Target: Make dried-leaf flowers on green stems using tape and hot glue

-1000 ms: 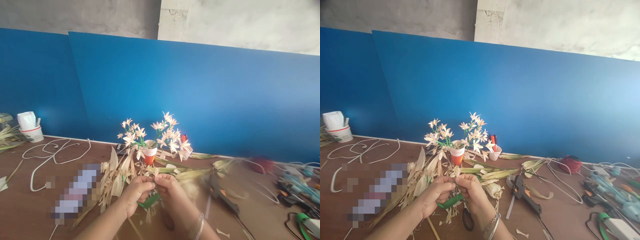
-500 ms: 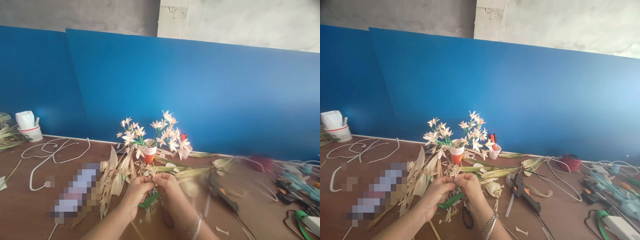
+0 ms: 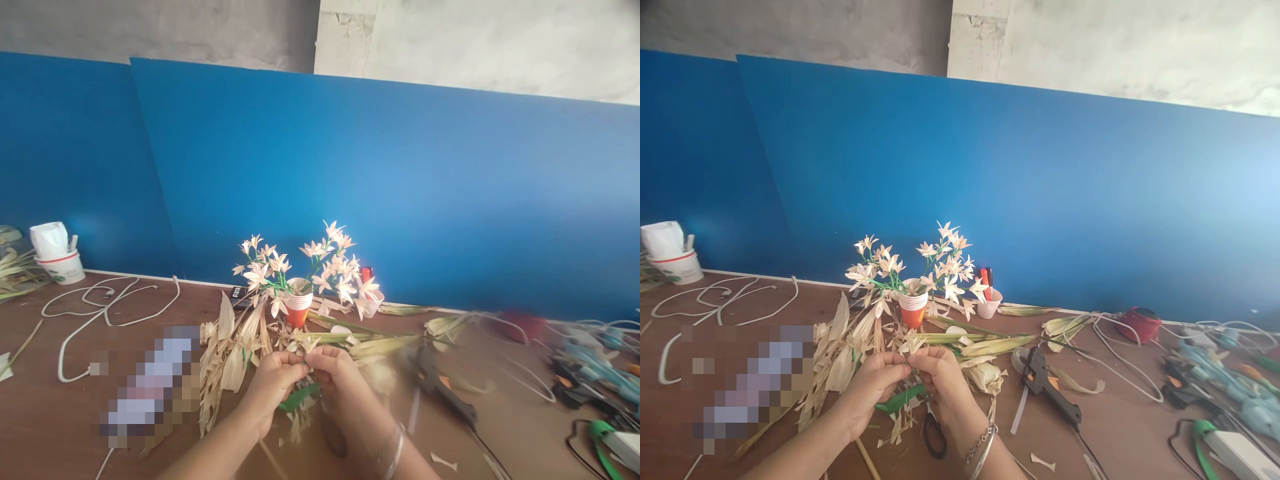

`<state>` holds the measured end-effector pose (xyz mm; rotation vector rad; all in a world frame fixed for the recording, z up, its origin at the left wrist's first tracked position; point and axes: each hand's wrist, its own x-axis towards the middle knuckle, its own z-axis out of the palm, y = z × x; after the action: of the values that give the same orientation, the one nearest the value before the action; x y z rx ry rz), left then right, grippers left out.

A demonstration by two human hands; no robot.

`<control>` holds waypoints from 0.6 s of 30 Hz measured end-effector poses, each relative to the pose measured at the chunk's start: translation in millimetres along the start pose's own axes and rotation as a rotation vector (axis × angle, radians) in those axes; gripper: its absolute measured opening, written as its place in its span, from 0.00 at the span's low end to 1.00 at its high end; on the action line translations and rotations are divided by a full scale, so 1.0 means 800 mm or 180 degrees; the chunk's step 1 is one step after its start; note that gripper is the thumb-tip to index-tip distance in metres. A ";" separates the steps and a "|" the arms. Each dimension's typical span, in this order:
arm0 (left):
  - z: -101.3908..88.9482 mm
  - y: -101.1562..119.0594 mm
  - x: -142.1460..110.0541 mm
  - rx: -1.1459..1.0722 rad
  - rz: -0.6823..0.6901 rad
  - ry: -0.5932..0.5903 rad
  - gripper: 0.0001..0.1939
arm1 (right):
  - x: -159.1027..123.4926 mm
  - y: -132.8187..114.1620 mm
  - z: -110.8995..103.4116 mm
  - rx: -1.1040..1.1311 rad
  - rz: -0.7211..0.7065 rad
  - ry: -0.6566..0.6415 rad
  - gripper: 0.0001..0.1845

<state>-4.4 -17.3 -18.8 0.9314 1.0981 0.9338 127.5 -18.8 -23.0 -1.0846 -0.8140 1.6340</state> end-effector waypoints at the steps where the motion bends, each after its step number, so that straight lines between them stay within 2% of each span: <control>1: 0.000 0.001 0.000 -0.0011 0.0018 -0.0027 0.07 | 0.000 -0.002 -0.001 -0.0001 0.0003 -0.0088 0.12; 5: 0.000 0.004 -0.002 -0.0110 0.0090 -0.0133 0.08 | 0.001 -0.007 -0.005 -0.0078 -0.0096 -0.0416 0.13; 11: 0.001 0.004 -0.003 0.0116 0.0413 0.0039 0.08 | 0.005 0.001 -0.004 0.0018 -0.0224 -0.0265 0.13; 18: 0.000 -0.003 0.001 0.0231 0.0641 0.0032 0.08 | 0.007 0.005 -0.005 0.0129 -0.0161 -0.0418 0.14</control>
<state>-3.8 -17.6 -21.4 1.1132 1.0659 1.0691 128.6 -14.6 -29.6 -0.9288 -0.8826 1.6853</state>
